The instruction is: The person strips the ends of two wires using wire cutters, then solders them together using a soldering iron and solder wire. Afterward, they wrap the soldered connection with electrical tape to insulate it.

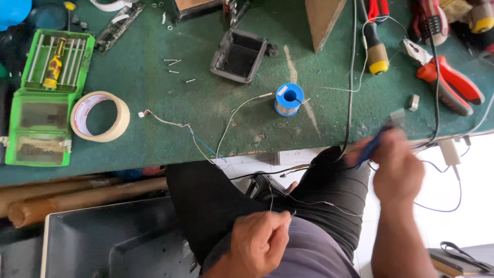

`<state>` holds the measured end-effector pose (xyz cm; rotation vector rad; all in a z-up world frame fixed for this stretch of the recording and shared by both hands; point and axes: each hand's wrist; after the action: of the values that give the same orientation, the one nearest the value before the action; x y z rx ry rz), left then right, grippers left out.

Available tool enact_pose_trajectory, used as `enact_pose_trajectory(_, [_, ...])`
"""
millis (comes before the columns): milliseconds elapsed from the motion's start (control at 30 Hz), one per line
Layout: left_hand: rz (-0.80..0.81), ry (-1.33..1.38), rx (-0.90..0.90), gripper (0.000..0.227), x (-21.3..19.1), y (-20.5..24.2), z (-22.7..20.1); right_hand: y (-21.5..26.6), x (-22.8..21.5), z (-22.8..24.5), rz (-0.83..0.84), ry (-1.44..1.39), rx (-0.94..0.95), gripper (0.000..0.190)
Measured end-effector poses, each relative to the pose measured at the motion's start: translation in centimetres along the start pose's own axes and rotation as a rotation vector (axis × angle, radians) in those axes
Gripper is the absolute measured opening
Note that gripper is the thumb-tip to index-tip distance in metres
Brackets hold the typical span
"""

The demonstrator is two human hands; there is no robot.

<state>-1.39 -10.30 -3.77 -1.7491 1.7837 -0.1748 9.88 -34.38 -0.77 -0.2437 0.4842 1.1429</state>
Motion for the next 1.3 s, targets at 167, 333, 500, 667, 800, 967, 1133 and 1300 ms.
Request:
enact_pose_trajectory(167, [-0.146,0.249,-0.535,0.013,-0.7,0.9,1.9,-2.5,-4.3,1.2,0.053,0.133,-0.513,0.055])
enact_pose_trajectory(333, [-0.206,0.443,-0.578,0.017,-1.1,-0.7,2.0,-5.4,-3.0,0.9,0.062,0.516,-0.771,0.016])
enact_pose_trajectory(500, [-0.175,0.590,-0.686,0.018,-1.7,-1.1,2.4,-7.5,-0.6,0.8,-0.039,0.540,-1.002,0.045])
enact_pose_trajectory(667, [-0.155,0.789,-0.750,0.015,-2.0,-1.7,1.8,0.1,1.3,3.1,0.303,0.150,-1.227,0.036])
enact_pose_trajectory(800, [0.003,0.761,-0.725,0.012,-2.1,-0.8,1.8,3.5,3.8,4.6,0.683,-0.010,-1.271,0.022])
enact_pose_trajectory(967, [-0.023,0.611,-0.632,0.014,-3.7,-1.0,1.2,3.6,5.3,4.8,0.721,-0.095,-1.301,0.017])
enact_pose_trajectory(1133, [-0.041,0.244,-0.400,0.021,-6.4,-3.7,-0.4,3.4,5.8,7.1,0.663,0.008,-1.382,0.019])
enact_pose_trajectory(1300, [-0.087,-0.037,-0.163,0.016,-8.3,-4.8,-0.3,2.8,6.6,9.7,0.707,0.097,-1.390,0.018])
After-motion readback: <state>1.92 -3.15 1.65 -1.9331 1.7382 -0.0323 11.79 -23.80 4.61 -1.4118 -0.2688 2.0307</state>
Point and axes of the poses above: each hand's wrist, its own y-axis away from the middle knuckle, its own x-axis out of the palm, z = x × y, and after that the axes turned 1 degree about y, right-handed
